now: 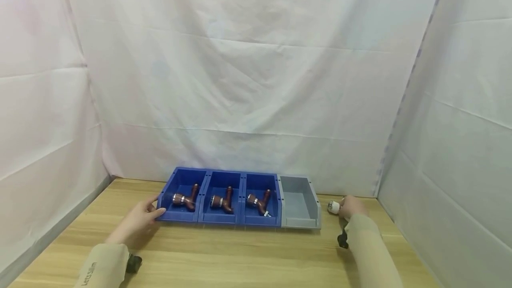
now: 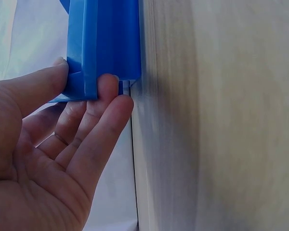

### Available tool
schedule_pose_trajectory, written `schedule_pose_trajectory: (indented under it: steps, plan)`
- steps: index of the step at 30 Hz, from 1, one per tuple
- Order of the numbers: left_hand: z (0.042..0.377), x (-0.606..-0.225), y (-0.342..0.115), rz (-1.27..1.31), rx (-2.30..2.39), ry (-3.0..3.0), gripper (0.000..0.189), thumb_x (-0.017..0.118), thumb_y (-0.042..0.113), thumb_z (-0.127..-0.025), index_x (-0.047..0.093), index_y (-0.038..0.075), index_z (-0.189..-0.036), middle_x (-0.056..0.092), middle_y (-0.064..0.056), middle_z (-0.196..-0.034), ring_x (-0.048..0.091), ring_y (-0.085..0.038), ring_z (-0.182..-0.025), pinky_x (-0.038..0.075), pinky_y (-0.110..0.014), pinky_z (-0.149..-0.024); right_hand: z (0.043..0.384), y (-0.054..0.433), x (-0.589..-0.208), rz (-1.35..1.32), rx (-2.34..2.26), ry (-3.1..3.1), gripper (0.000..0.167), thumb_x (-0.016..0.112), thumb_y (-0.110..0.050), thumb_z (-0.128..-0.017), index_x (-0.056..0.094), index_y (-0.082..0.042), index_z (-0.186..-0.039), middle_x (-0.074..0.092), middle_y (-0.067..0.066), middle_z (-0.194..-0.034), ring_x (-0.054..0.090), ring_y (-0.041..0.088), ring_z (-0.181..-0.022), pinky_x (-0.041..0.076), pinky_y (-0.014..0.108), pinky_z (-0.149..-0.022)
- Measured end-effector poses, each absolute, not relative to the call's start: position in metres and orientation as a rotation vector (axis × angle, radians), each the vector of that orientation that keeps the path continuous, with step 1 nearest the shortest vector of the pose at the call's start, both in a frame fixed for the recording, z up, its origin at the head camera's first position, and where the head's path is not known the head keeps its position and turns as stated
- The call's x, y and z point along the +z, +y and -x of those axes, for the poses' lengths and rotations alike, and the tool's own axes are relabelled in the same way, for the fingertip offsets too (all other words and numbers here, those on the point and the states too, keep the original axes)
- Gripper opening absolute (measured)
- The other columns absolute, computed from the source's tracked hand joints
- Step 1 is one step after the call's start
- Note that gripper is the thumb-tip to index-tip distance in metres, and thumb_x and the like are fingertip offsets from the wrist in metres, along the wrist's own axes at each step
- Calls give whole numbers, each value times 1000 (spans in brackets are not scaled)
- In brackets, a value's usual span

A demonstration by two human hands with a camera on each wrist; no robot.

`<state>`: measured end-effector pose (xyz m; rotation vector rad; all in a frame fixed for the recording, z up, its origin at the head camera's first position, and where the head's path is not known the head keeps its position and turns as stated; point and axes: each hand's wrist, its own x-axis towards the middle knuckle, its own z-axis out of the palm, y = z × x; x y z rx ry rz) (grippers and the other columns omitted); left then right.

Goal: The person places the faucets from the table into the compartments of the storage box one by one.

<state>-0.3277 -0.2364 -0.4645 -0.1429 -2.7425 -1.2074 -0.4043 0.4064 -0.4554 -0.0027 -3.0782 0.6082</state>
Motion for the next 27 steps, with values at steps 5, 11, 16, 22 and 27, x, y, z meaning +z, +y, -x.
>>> schedule_pose_trajectory:
  steps: [5,11,16,22,27]
  plan:
    - [327,-466,-237,135,-1233,-2754,59,63,14,-94,39,-11,-142,54,-5,-67,51,-17,-54,42,-32,-49,401,410,-453,20,627,-3084,15,72,-2,-74,72,2,-88,65,16,-87,56,26,-75,48,42,-66]
    - [329,-464,-239,152,-1251,-2762,60,63,15,-95,37,-10,-143,55,-7,-67,51,-18,-52,43,-32,-49,399,410,-448,14,633,-3060,26,73,-5,-72,71,6,-96,66,20,-91,59,29,-77,49,43,-66]
    - [329,-464,-240,165,-1248,-2760,61,63,15,-95,36,-10,-143,55,-6,-68,53,-19,-55,43,-33,-50,398,408,-444,1,662,-3049,21,72,-5,-73,70,5,-92,66,15,-86,58,27,-74,48,41,-63]
    - [328,-465,-240,163,-1246,-2763,61,63,14,-95,36,-10,-143,55,-7,-68,54,-20,-55,43,-33,-50,396,404,-438,-30,664,-3038,14,68,-1,-74,71,1,-87,65,13,-82,55,25,-70,46,39,-61]
    - [328,-464,-239,172,-1220,-2764,61,62,14,-95,36,-12,-143,55,-6,-69,53,-19,-55,43,-33,-50,396,405,-436,-29,675,-3031,16,67,0,-72,71,1,-87,65,12,-83,56,25,-70,46,37,-59]
